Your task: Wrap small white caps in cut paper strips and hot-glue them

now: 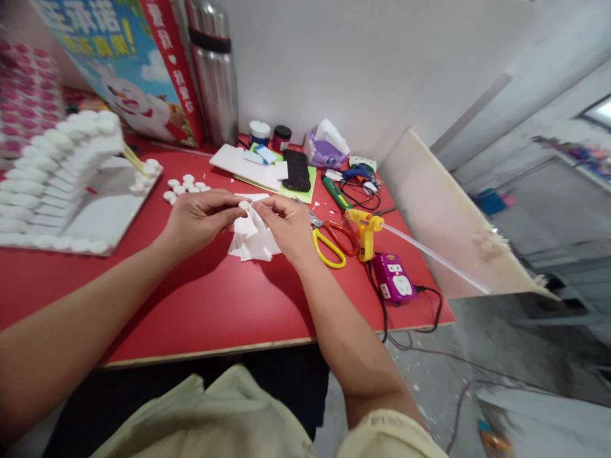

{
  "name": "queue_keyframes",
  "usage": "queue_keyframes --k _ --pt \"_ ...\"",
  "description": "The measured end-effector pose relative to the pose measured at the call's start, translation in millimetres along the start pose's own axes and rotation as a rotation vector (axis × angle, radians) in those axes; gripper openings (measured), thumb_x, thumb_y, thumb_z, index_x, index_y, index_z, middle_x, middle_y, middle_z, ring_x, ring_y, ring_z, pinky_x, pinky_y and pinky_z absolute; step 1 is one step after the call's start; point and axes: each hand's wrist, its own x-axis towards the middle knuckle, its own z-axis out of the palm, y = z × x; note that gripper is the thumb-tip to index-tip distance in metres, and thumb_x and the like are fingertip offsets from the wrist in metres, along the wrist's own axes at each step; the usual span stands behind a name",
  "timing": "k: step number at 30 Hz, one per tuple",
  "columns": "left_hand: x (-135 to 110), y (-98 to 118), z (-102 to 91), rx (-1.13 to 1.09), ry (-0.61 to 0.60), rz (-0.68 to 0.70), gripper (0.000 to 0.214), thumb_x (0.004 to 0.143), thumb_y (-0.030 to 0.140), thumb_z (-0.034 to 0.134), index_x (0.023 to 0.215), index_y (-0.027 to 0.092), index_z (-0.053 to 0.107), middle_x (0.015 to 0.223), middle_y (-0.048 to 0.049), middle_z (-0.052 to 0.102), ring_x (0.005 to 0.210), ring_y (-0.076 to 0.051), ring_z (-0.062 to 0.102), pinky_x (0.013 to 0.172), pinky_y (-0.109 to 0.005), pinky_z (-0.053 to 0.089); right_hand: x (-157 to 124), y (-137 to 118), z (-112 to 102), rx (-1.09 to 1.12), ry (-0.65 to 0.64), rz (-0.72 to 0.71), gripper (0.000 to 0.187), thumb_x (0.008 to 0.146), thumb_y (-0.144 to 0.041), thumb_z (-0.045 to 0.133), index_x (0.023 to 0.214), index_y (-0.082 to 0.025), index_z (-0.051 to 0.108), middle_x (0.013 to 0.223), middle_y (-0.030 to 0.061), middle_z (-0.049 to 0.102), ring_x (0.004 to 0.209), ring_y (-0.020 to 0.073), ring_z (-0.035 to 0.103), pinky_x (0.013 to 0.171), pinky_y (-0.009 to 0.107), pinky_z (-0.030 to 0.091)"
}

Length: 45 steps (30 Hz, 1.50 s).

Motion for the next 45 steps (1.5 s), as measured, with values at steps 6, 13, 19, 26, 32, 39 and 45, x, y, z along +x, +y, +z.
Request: queue_keyframes --k 6,13,19,26,32,39,45 --pt "0.6 1.5 -1.7 0.012 -0.015 0.007 0.015 0.086 0.029 0.076 0.094 0.019 0.084 0.076 -0.0036 0.074 0.063 -0.014 0.061 0.063 -0.029 0.05 -1.2 -4.9 -2.1 0.021 -0.07 0.024 0.028 0.087 -0.05 0.076 0.085 -0.021 0.079 0.075 0.0001 0.073 0.067 0.0142 0.063 0.064 0.027 0.051" --pt "0.7 6.1 -1.2 0.01 -0.024 0.016 0.013 0.088 0.03 0.076 0.09 0.02 0.084 0.075 -0.0039 0.074 0.065 -0.015 0.061 0.065 -0.031 0.05 -2.4 -6.8 3.2 0.124 -0.142 0.117 0.028 0.08 -0.045 0.083 0.086 -0.019 0.074 0.08 0.0025 0.077 0.067 0.0141 0.071 0.061 0.025 0.055" --pt "-0.4 4.4 2.6 -0.202 0.023 -0.151 0.015 0.08 0.031 0.083 0.088 0.018 0.085 0.069 -0.0031 0.073 0.052 -0.01 0.049 0.051 -0.027 0.042 -9.5 -10.9 7.3 -0.044 -0.051 0.01 0.02 0.09 -0.039 0.073 0.09 -0.02 0.073 0.077 0.0012 0.075 0.064 0.013 0.069 0.063 0.026 0.056" --pt "0.1 5.6 3.1 -0.315 0.015 -0.276 0.015 0.078 0.032 0.085 0.082 0.017 0.083 0.071 -0.0044 0.074 0.052 -0.01 0.051 0.05 -0.026 0.04 -13.9 -8.3 3.2 -0.236 -0.078 -0.188 0.016 0.096 -0.038 0.067 0.102 -0.026 0.077 0.096 0.0027 0.077 0.077 0.0158 0.071 0.075 0.031 0.059" --pt "1.9 2.5 -3.8 -0.195 0.009 -0.162 0.016 0.081 0.03 0.083 0.091 0.017 0.084 0.073 -0.0039 0.074 0.054 -0.011 0.054 0.053 -0.028 0.042 -0.8 -12.4 -8.0 0.186 -0.194 0.192 0.044 0.093 -0.065 0.065 0.105 -0.022 0.072 0.094 0.0065 0.079 0.072 0.0188 0.075 0.064 0.032 0.062" --pt "0.7 3.6 -3.5 0.007 -0.065 0.046 0.014 0.087 0.027 0.076 0.093 0.018 0.084 0.087 -0.0072 0.078 0.074 -0.018 0.067 0.07 -0.031 0.053 7.0 -10.5 -11.6 0.387 -0.304 0.627 0.041 0.104 -0.056 0.054 0.108 -0.017 0.068 0.082 0.0105 0.08 0.059 0.018 0.074 0.051 0.027 0.059" --pt "0.3 2.7 -3.3 0.077 -0.085 0.11 0.014 0.089 0.025 0.072 0.092 0.019 0.084 0.085 -0.0059 0.077 0.076 -0.018 0.067 0.074 -0.031 0.052 1.3 -14.4 -8.0 0.384 -0.306 0.571 0.033 0.1 -0.046 0.067 0.101 -0.014 0.076 0.085 0.0103 0.081 0.054 0.0129 0.068 0.051 0.024 0.061"
